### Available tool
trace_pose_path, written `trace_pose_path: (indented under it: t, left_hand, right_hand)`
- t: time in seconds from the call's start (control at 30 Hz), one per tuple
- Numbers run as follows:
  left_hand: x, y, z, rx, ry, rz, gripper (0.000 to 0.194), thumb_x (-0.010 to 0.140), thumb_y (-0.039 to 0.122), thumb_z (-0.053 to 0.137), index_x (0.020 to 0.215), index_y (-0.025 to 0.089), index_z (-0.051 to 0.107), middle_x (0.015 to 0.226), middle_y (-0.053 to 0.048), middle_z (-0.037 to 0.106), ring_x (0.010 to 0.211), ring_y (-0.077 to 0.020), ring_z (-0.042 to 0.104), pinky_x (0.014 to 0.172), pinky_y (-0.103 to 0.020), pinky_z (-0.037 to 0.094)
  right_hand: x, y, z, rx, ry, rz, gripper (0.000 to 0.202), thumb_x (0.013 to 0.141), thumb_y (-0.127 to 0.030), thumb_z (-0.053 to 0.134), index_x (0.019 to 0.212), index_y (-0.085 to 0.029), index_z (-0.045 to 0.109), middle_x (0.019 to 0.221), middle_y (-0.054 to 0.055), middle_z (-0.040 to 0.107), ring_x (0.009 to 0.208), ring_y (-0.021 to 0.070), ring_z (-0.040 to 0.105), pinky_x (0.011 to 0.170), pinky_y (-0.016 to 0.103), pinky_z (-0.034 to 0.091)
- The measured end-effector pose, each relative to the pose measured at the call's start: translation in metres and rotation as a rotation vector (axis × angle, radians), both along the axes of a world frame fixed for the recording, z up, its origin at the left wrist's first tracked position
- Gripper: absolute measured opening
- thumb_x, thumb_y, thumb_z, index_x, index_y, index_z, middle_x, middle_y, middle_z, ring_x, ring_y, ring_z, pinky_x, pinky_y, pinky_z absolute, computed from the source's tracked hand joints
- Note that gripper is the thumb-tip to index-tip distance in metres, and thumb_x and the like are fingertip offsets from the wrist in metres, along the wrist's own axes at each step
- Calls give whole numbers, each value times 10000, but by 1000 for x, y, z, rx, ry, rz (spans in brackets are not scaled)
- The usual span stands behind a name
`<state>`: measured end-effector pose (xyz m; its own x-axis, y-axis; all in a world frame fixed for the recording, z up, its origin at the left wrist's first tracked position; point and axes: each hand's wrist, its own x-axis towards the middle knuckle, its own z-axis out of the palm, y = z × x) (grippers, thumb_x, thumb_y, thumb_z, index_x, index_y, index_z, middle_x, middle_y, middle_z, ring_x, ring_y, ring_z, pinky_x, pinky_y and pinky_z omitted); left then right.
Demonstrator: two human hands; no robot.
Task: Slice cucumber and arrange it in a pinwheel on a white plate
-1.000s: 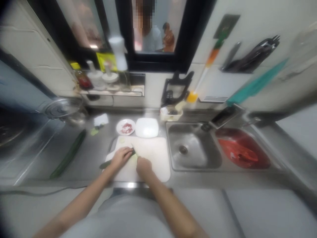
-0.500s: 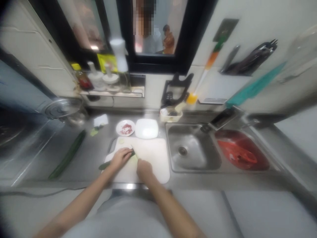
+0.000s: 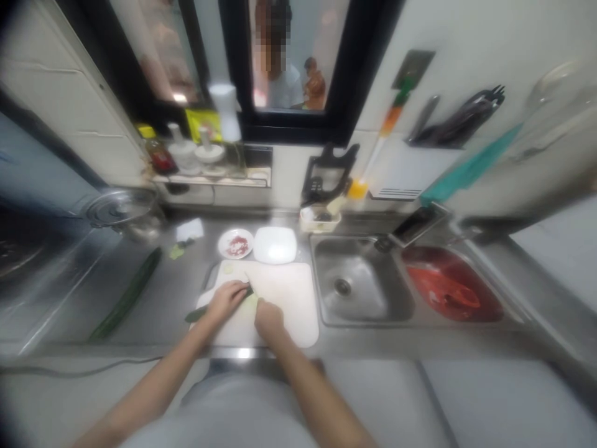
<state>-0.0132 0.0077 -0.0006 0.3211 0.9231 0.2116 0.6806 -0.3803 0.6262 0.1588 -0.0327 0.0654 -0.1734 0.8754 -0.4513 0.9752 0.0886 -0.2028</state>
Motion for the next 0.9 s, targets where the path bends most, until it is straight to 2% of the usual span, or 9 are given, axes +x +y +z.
trace_pose_path:
  t: [0.17, 0.4, 0.6, 0.9]
  left_hand:
    - [0, 0, -2, 18, 4, 6, 269, 919, 324, 481, 1085, 259, 683, 995, -54, 680, 948, -197, 599, 868, -349, 478]
    - [3, -1, -4, 25, 4, 31, 260, 911, 316, 493, 1074, 262, 688, 1024, -53, 680, 963, -201, 601, 882, -354, 480]
    - [4, -2, -1, 10, -11, 27, 263, 908, 319, 491, 1074, 267, 689, 1006, -59, 682, 955, -203, 600, 876, -357, 486]
    - [3, 0, -9, 13, -20, 24, 259, 903, 322, 495, 1063, 272, 693, 1010, -52, 683, 961, -204, 602, 889, -360, 483]
  right_hand:
    - [2, -5, 1, 11, -16, -11, 321, 887, -66, 331, 1102, -118, 563, 976, 156, 690, 955, 215, 658, 761, 301, 473]
    - [13, -20, -5, 40, -9, -23, 331, 905, -91, 309, 1091, -105, 582, 944, 167, 696, 948, 239, 661, 761, 312, 471]
    - [6, -7, -1, 26, 15, -24, 326, 891, -76, 333, 1107, -105, 575, 965, 168, 696, 960, 233, 662, 768, 304, 465]
    - [-5, 10, 5, 45, 15, -39, 360, 883, -52, 313, 1122, -108, 576, 996, 165, 694, 975, 228, 660, 770, 304, 471]
